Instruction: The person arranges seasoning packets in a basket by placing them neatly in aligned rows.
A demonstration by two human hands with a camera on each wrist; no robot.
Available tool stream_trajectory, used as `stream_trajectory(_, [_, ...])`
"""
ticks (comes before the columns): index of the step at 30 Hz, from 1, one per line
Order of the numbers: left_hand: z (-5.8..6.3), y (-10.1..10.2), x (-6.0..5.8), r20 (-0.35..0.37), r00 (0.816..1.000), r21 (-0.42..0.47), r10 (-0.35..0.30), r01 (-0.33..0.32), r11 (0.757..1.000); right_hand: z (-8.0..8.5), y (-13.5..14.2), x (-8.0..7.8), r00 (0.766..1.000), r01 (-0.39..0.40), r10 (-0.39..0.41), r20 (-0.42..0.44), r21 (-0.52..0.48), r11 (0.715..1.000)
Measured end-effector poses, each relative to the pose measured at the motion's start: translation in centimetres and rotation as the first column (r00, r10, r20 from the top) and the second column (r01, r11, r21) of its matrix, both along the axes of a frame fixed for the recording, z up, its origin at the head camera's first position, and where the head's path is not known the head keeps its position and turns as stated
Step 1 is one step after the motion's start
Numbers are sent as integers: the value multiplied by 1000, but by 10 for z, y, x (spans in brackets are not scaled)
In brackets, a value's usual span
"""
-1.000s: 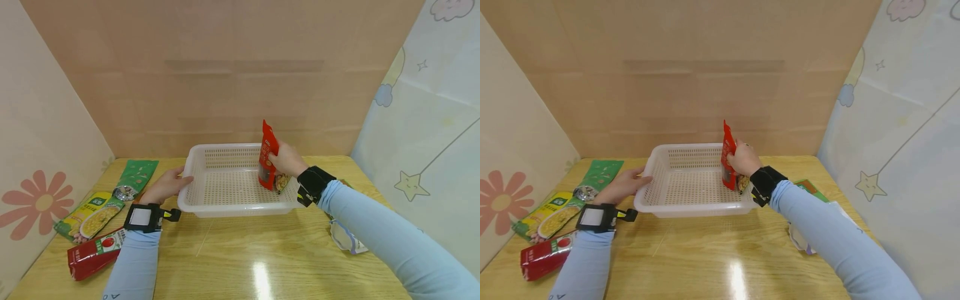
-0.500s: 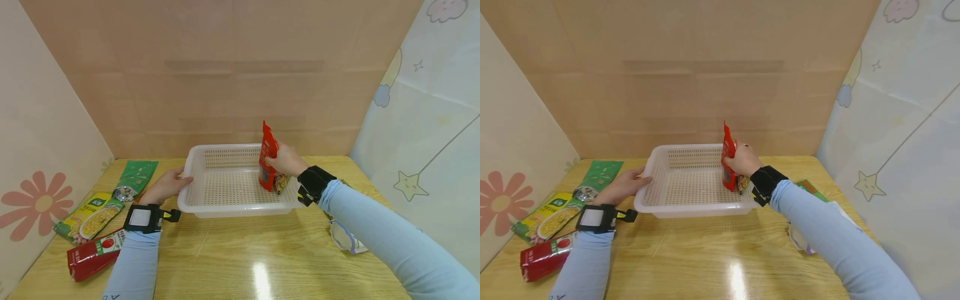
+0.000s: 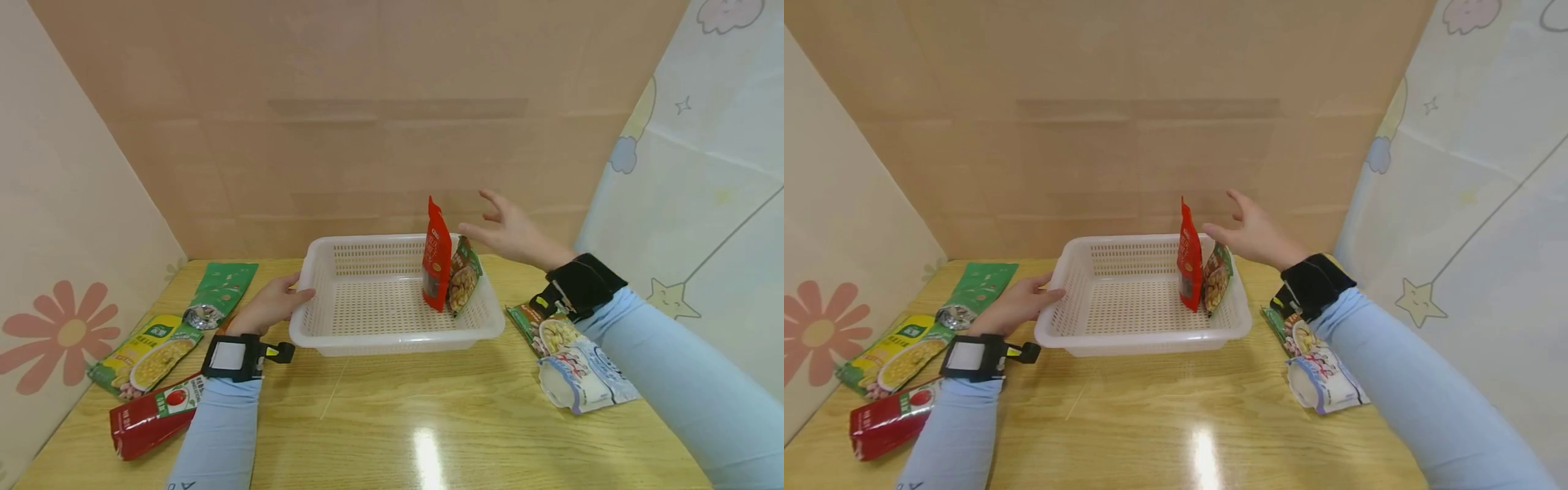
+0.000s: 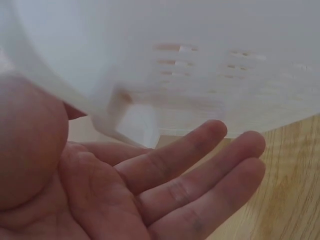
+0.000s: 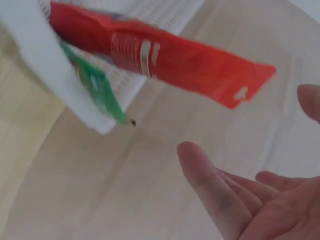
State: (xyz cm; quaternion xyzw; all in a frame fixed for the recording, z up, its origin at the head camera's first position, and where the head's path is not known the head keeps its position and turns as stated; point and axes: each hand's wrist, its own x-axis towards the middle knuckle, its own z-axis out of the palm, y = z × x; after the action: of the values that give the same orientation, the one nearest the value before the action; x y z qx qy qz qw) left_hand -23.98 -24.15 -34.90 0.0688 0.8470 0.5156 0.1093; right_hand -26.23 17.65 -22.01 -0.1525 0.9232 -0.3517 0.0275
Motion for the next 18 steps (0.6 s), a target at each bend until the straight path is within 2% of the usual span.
stream_trajectory(4, [-1, -1, 0, 1, 1000, -7, 8, -8, 1000, 6, 27, 11, 999, 11, -9, -49, 47, 999])
stream_trajectory(7, [-2, -3, 1, 5, 1000, -2, 6, -6, 1000, -2, 48, 20, 997, 8, 1, -80, 108, 994])
stream_trajectory(11, [-3, -6, 2, 13, 1000, 5, 11, -11, 1000, -26, 73, 36, 992, 3, 20, -122, 184, 983])
stream_trajectory(14, [-4, -9, 2, 14, 1000, 3, 14, -14, 1000, -50, 93, 50, 992, -22, 51, -112, 246, 969])
stream_trajectory(15, [-4, -10, 3, 16, 1000, 4, 14, -14, 1000, -58, 100, 54, 993, -40, 69, -96, 272, 961])
stream_trajectory(18, [-4, -13, 4, 21, 1000, 7, 18, -18, 1000, -80, 119, 67, 994, -110, 109, 22, 325, 939])
